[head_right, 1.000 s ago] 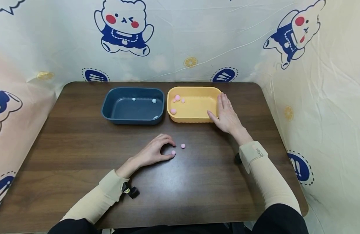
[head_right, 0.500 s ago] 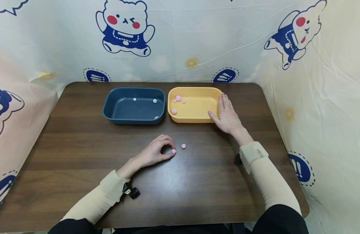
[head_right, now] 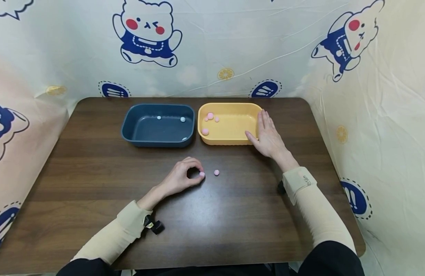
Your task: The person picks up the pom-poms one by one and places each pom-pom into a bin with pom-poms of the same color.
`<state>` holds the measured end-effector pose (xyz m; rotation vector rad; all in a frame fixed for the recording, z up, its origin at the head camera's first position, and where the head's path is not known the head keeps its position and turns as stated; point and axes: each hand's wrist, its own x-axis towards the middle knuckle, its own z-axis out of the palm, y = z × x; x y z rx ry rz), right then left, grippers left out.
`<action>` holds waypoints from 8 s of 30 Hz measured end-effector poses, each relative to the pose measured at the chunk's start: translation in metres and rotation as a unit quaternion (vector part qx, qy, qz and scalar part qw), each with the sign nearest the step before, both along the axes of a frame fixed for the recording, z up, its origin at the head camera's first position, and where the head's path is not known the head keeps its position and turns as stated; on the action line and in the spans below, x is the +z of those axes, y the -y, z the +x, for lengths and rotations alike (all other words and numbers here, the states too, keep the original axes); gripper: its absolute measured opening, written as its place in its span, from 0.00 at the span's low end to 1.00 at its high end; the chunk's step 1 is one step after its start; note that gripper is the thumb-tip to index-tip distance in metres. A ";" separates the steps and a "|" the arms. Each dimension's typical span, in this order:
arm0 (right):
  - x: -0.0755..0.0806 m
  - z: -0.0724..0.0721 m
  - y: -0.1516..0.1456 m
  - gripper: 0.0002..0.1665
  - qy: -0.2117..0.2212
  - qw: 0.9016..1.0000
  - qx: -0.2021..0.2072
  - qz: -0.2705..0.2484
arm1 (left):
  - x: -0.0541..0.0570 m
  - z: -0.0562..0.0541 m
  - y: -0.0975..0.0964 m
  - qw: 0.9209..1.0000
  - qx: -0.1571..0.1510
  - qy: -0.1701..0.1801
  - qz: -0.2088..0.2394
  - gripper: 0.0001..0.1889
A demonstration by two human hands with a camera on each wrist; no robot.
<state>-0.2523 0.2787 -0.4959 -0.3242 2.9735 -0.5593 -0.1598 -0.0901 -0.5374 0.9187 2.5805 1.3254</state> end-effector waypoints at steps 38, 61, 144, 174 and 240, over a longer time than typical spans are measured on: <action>0.003 0.000 0.002 0.61 -0.009 1.000 0.003 0.004 | 0.061 -0.036 -0.019 0.998 0.022 -0.045 0.035 0.10; 0.003 0.001 0.000 0.59 -0.012 1.000 0.005 0.000 | 0.071 -0.083 -0.044 0.995 0.064 -0.031 0.071 0.08; 0.002 0.000 -0.001 0.59 0.002 1.000 0.004 0.001 | 0.079 -0.038 -0.022 0.997 -0.078 0.010 -0.005 0.43; 0.004 -0.002 -0.001 0.62 0.005 1.000 0.002 0.002 | 0.045 -0.011 -0.001 0.993 -0.082 0.063 -0.048 0.33; 0.000 -0.001 -0.001 0.61 0.001 1.000 -0.001 0.001 | -0.029 -0.031 -0.043 0.996 -0.052 0.009 -0.070 0.06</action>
